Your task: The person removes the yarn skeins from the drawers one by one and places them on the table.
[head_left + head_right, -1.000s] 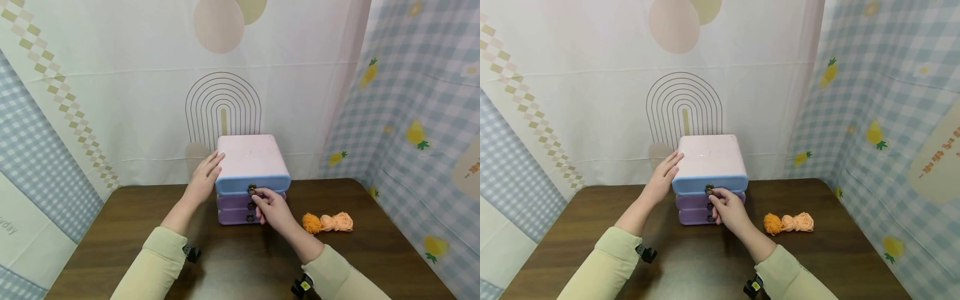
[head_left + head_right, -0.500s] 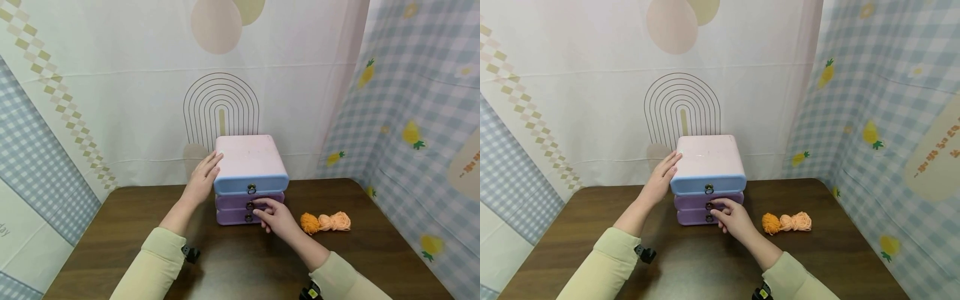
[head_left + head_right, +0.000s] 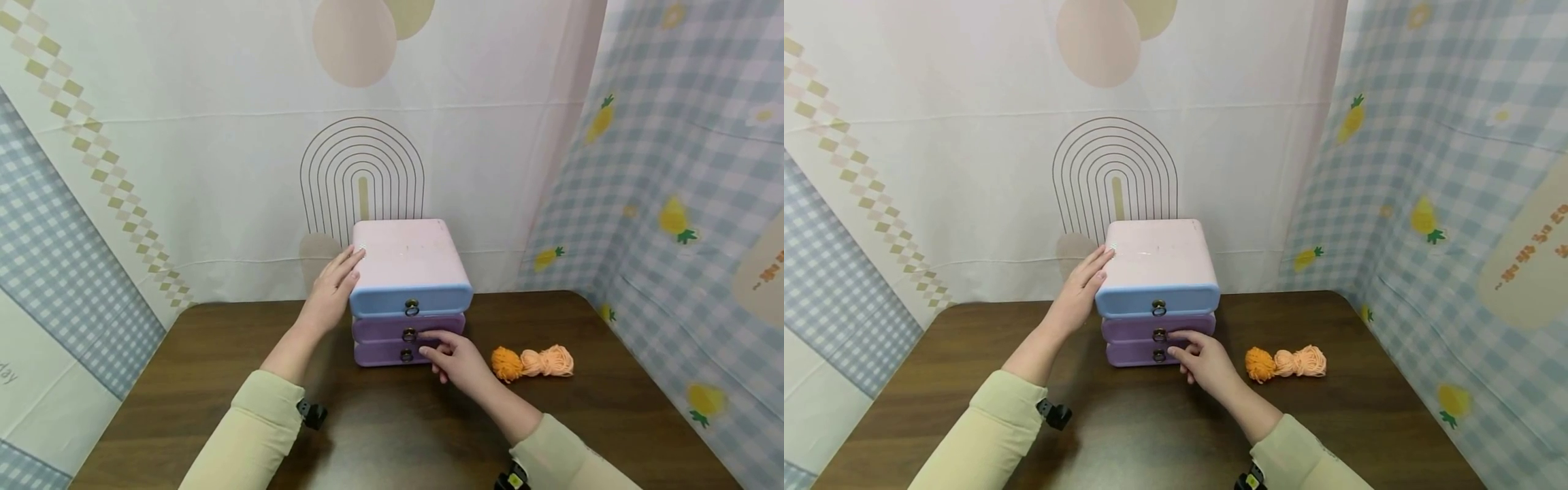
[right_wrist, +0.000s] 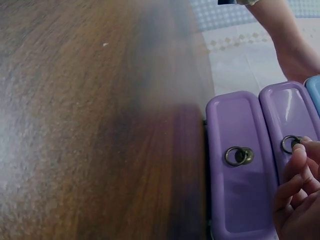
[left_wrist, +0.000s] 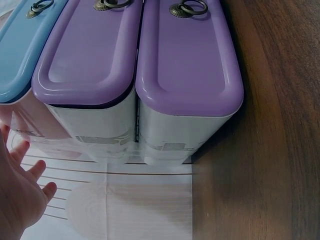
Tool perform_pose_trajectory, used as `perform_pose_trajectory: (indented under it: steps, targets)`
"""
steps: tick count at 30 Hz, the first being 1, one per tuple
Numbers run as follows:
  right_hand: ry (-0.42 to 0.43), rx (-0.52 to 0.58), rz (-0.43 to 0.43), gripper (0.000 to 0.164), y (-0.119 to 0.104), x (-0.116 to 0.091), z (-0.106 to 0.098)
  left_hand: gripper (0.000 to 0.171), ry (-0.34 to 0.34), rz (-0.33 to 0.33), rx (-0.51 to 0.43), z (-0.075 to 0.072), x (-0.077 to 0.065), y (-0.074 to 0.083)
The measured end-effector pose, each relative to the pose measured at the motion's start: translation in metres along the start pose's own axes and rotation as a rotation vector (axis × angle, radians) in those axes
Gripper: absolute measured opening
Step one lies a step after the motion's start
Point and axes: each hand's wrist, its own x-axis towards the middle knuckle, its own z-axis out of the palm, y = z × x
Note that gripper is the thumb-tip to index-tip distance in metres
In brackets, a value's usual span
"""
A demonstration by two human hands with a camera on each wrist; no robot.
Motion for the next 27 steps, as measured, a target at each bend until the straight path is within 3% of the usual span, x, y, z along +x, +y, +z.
perform_pose_trajectory:
  steps: [13, 20, 27]
  targets:
    - [-0.021, 0.067, -0.006, 0.031, 0.006, 0.007, 0.013, 0.046, 0.012, 0.01, 0.002, 0.001, 0.0, 0.001]
    - [-0.065, 0.131, 0.019, 0.035, 0.005, 0.011, 0.02, 0.046, 0.014, 0.01, 0.005, 0.001, 0.0, 0.001]
    - [-0.049, 0.193, 0.069, 0.033, 0.001, 0.013, 0.024, 0.046, 0.017, 0.012, 0.009, 0.001, 0.0, 0.0]
